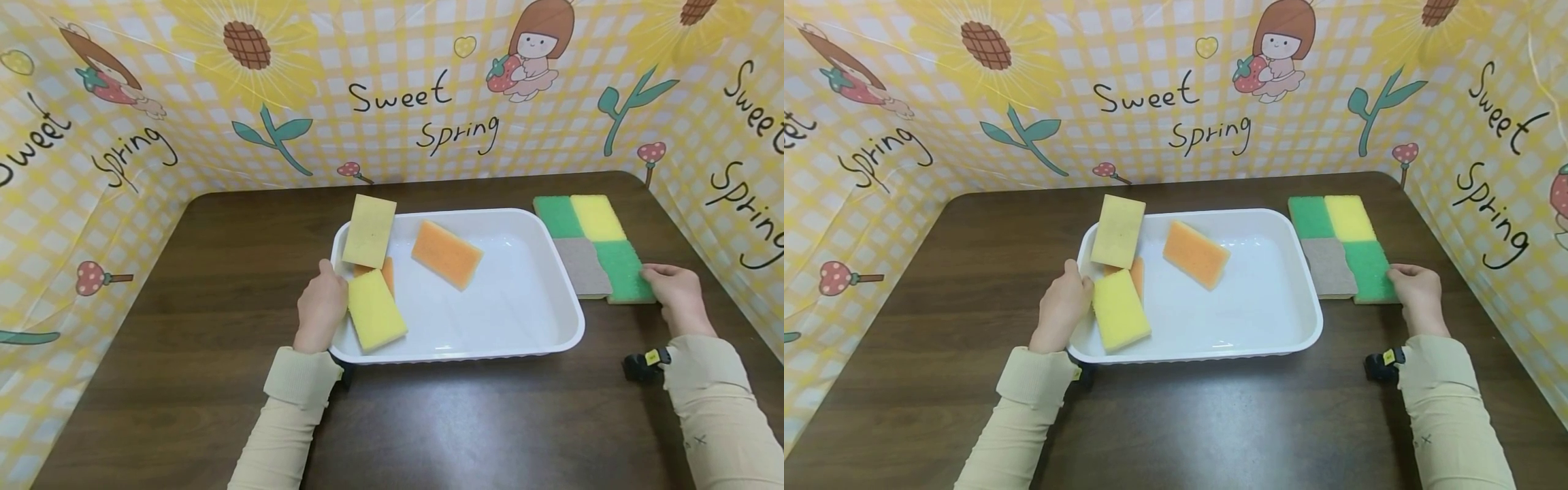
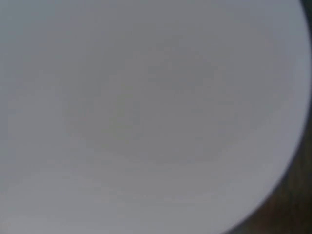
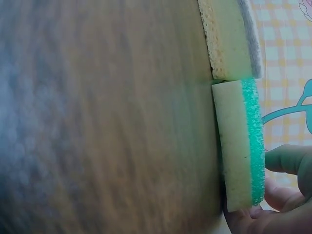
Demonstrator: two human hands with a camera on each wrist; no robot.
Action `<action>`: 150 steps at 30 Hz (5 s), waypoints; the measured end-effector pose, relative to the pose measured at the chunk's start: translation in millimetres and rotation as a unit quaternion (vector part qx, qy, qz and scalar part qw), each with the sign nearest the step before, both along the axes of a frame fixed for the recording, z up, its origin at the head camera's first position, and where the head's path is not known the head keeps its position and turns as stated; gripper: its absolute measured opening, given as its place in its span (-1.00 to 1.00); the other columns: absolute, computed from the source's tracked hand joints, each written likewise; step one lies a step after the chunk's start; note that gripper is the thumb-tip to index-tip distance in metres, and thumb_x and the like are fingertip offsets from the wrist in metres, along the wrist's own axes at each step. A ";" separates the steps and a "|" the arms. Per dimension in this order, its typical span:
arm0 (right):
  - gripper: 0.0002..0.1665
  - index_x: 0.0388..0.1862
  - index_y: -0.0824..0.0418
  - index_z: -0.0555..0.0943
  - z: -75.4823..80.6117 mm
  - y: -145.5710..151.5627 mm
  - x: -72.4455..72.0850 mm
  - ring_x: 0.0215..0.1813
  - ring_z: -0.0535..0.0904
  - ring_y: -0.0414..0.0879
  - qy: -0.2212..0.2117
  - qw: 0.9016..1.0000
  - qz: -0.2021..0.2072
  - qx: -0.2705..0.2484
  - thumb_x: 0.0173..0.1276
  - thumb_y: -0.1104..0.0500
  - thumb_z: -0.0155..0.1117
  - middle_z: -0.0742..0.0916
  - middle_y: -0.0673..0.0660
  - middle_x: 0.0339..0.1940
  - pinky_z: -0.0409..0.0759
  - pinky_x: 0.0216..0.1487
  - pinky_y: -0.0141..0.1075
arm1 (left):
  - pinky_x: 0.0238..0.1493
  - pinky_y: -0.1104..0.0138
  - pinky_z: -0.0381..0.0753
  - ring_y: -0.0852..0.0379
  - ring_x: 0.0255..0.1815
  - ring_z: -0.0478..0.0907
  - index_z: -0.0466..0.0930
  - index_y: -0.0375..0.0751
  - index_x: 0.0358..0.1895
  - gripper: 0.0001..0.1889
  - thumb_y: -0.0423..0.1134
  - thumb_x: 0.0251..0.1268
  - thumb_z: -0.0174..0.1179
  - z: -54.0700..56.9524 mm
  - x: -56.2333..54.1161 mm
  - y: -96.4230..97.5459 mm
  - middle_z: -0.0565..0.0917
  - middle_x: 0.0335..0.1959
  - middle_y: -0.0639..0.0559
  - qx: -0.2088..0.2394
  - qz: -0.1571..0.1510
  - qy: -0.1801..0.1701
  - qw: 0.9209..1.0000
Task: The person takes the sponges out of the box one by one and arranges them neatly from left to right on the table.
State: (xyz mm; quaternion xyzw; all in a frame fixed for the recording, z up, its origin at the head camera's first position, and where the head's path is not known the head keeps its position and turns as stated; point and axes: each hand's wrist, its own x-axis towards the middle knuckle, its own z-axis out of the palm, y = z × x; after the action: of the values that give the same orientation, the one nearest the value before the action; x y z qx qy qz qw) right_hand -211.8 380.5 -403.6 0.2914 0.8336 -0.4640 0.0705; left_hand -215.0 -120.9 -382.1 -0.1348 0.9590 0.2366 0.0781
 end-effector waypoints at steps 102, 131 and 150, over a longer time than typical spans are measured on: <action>-0.45 0.29 0.27 0.38 67.4 -222.2 -62.1 0.27 0.40 0.18 0.022 0.945 0.311 0.095 0.38 0.08 0.16 0.45 0.30 0.33 0.46 0.27 -0.02 | -0.44 0.11 0.50 -0.17 -0.36 0.61 0.19 -0.40 0.09 -0.68 -0.25 0.43 -0.27 -0.8 0.5 0.4 0.60 -0.35 -0.33 -0.014 -0.006 0.014 1.000; -0.54 0.15 0.34 0.50 44.9 -230.8 -65.6 0.07 0.44 0.09 0.033 0.936 0.332 0.113 0.37 0.10 0.19 0.57 0.28 0.12 0.49 0.15 -0.09 | -0.42 0.09 0.50 -0.18 -0.35 0.61 0.20 -0.39 0.08 -0.69 -0.24 0.44 -0.29 0.1 0.6 2.0 0.60 -0.32 -0.33 -0.012 -0.001 0.018 1.000; -0.53 0.14 0.38 0.50 59.3 -222.6 -58.5 0.08 0.48 0.11 0.045 0.941 0.320 0.102 0.38 0.09 0.17 0.59 0.31 0.12 0.51 0.16 -0.06 | -0.41 0.10 0.50 -0.16 -0.35 0.60 0.19 -0.38 0.09 -0.69 -0.24 0.44 -0.28 0.1 0.6 1.2 0.60 -0.33 -0.32 -0.011 -0.001 0.012 1.000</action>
State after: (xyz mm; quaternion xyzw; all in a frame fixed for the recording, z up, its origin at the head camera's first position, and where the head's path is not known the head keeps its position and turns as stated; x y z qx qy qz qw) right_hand -270.3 157.9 -344.3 -0.0058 0.9278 -0.3425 0.1479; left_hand -214.4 -119.8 -381.9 -0.1321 0.9626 0.2276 0.0650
